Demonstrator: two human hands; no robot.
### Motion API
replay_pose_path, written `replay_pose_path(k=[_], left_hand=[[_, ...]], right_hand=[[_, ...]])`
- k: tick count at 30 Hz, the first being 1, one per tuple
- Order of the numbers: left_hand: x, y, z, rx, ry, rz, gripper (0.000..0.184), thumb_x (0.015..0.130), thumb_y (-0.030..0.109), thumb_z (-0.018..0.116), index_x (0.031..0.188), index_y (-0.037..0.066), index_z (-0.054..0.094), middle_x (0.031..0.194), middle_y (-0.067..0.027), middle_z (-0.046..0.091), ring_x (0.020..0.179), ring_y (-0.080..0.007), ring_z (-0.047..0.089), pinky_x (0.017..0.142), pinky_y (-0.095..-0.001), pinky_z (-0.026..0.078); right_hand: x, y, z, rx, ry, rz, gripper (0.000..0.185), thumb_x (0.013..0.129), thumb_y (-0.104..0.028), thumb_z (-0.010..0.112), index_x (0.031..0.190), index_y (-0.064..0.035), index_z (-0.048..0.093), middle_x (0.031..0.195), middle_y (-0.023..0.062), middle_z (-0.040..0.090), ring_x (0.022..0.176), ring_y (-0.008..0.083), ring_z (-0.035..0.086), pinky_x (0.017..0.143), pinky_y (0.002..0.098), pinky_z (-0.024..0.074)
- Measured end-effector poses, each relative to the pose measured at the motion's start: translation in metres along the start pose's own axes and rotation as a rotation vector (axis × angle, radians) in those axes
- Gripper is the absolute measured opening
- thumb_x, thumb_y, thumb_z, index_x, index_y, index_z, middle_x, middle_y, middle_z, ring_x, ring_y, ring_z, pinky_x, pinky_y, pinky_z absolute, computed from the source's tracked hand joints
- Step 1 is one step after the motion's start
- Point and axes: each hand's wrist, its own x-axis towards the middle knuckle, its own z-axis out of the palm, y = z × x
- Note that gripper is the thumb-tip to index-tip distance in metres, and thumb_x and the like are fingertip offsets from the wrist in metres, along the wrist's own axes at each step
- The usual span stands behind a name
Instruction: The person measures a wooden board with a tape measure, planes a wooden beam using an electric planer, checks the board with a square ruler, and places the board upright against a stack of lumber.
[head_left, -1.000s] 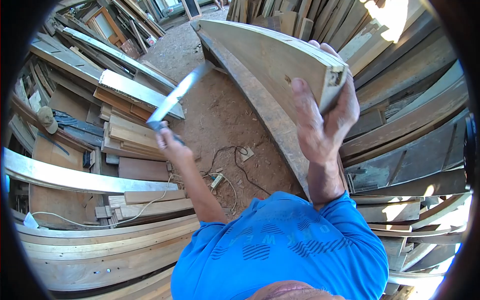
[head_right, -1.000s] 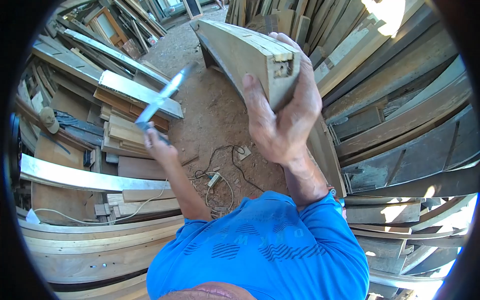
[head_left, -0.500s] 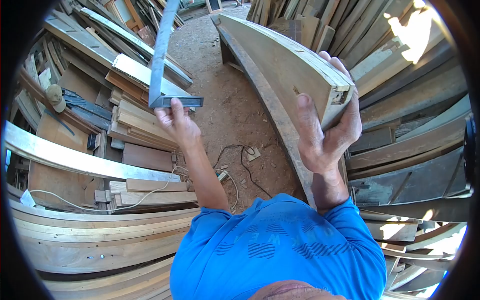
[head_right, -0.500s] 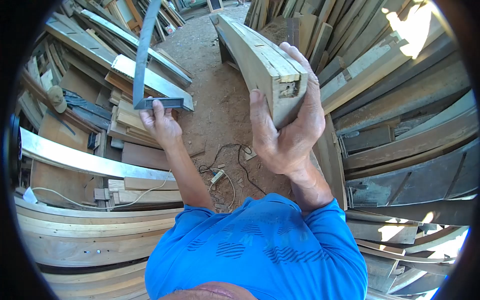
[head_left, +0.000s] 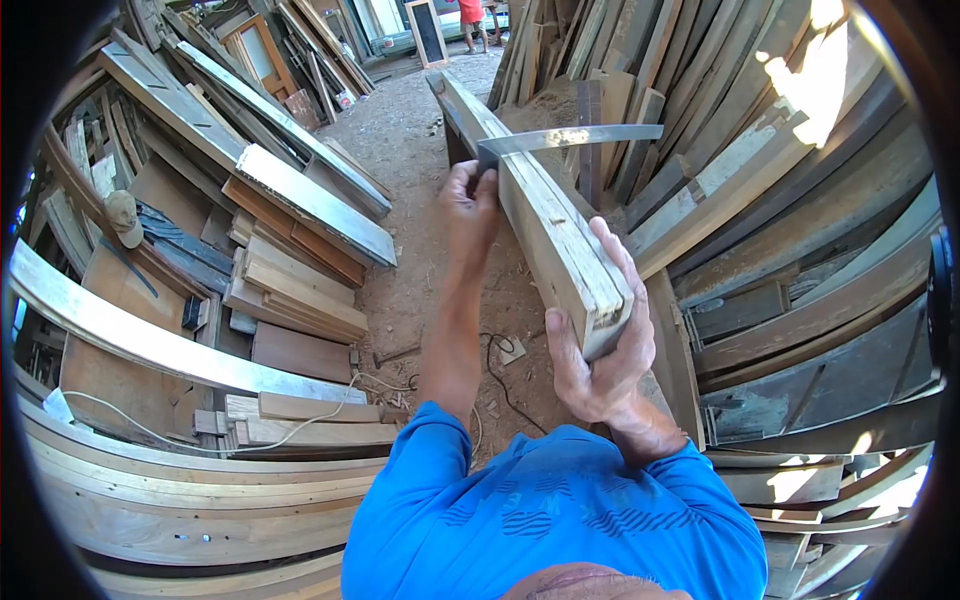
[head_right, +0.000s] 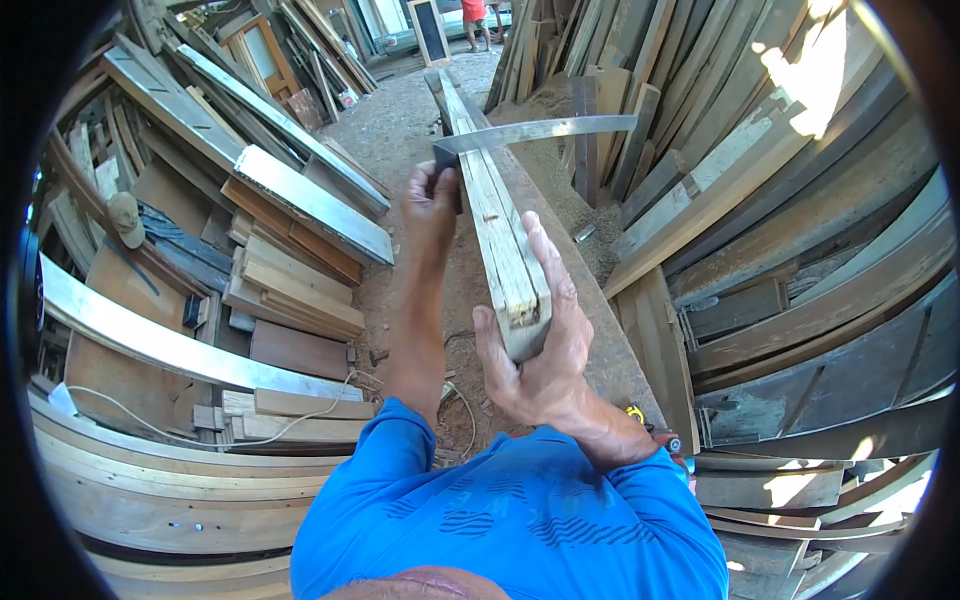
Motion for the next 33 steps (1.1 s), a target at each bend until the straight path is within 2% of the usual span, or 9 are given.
replay_pose_path(k=[4,5,9,17,20,24,29,33], left_hand=[[-0.008,-0.008,0.01,-0.233,-0.019,-0.186,0.012,0.102,0.013,0.065,0.105,0.002,0.065,0.089,-0.0004,0.066,0.078,-0.0057,0.057,0.069,-0.0243,0.049],[-0.01,-0.007,0.011,-0.225,-0.032,-0.151,0.013,0.102,0.014,0.065,0.105,0.002,0.065,0.091,0.0004,0.067,0.08,-0.0051,0.057,0.071,-0.0237,0.049],[-0.019,-0.008,0.014,-0.249,-0.042,-0.175,0.013,0.102,0.015,0.065,0.106,0.002,0.065,0.091,0.0007,0.067,0.081,-0.0047,0.058,0.072,-0.0231,0.049],[-0.029,-0.008,0.015,-0.229,-0.091,-0.233,0.014,0.103,0.016,0.065,0.107,0.003,0.065,0.092,0.0005,0.068,0.081,-0.0051,0.059,0.073,-0.024,0.05],[-0.034,-0.003,0.016,-0.22,-0.097,-0.282,0.015,0.103,0.017,0.065,0.107,0.003,0.065,0.092,0.0004,0.068,0.081,-0.0054,0.06,0.073,-0.0243,0.05],[-0.038,-0.007,0.02,-0.159,-0.067,-0.204,0.015,0.102,0.017,0.065,0.107,0.002,0.065,0.092,0.0004,0.067,0.081,-0.0058,0.059,0.073,-0.024,0.049],[-0.017,-0.046,0.034,-0.083,0.057,-0.146,0.014,0.102,0.014,0.062,0.108,0.001,0.065,0.092,-0.0002,0.065,0.084,-0.0075,0.057,0.077,-0.0255,0.047],[0.052,-0.139,0.039,-0.106,0.083,-0.208,0.015,0.102,0.013,0.058,0.108,0.001,0.064,0.093,-0.0018,0.066,0.085,-0.0088,0.057,0.08,-0.0276,0.048]], right_hand=[[-0.008,0.007,-0.004,-0.013,-0.032,-0.019,0.077,0.086,0.0,0.069,0.148,0.019,0.027,0.148,0.0446,0.039,0.141,0.0509,0.042,0.116,0.0501,0.0364],[-0.011,0.011,-0.004,0.007,-0.034,-0.021,0.077,0.085,0.001,0.07,0.147,0.0202,0.028,0.146,0.0474,0.039,0.14,0.0532,0.042,0.116,0.0517,0.0356],[-0.02,0.022,-0.004,0.074,0.02,-0.059,0.078,0.083,0.002,0.069,0.147,0.0195,0.028,0.142,0.0495,0.04,0.139,0.0563,0.042,0.116,0.0542,0.035],[-0.024,0.027,-0.016,0.121,-0.015,-0.021,0.076,0.08,0.004,0.068,0.145,0.0198,0.032,0.14,0.0518,0.04,0.138,0.0577,0.041,0.114,0.0544,0.0378],[-0.03,0.026,-0.02,0.16,-0.016,0.062,0.076,0.08,0.003,0.068,0.145,0.0199,0.032,0.139,0.0528,0.04,0.137,0.0583,0.042,0.113,0.055,0.0387],[-0.038,0.034,-0.017,0.182,0.013,0.044,0.075,0.081,0.0,0.068,0.145,0.02,0.033,0.138,0.0533,0.041,0.136,0.0593,0.043,0.112,0.0555,0.039],[-0.031,0.034,-0.023,0.158,-0.037,0.016,0.077,0.082,-0.003,0.068,0.147,0.0183,0.031,0.137,0.0526,0.042,0.134,0.0614,0.044,0.11,0.06,0.0397],[-0.04,0.032,-0.029,0.097,-0.09,0.068,0.082,0.084,-0.009,0.071,0.15,0.015,0.029,0.138,0.0521,0.042,0.133,0.0616,0.044,0.109,0.0615,0.0407]])
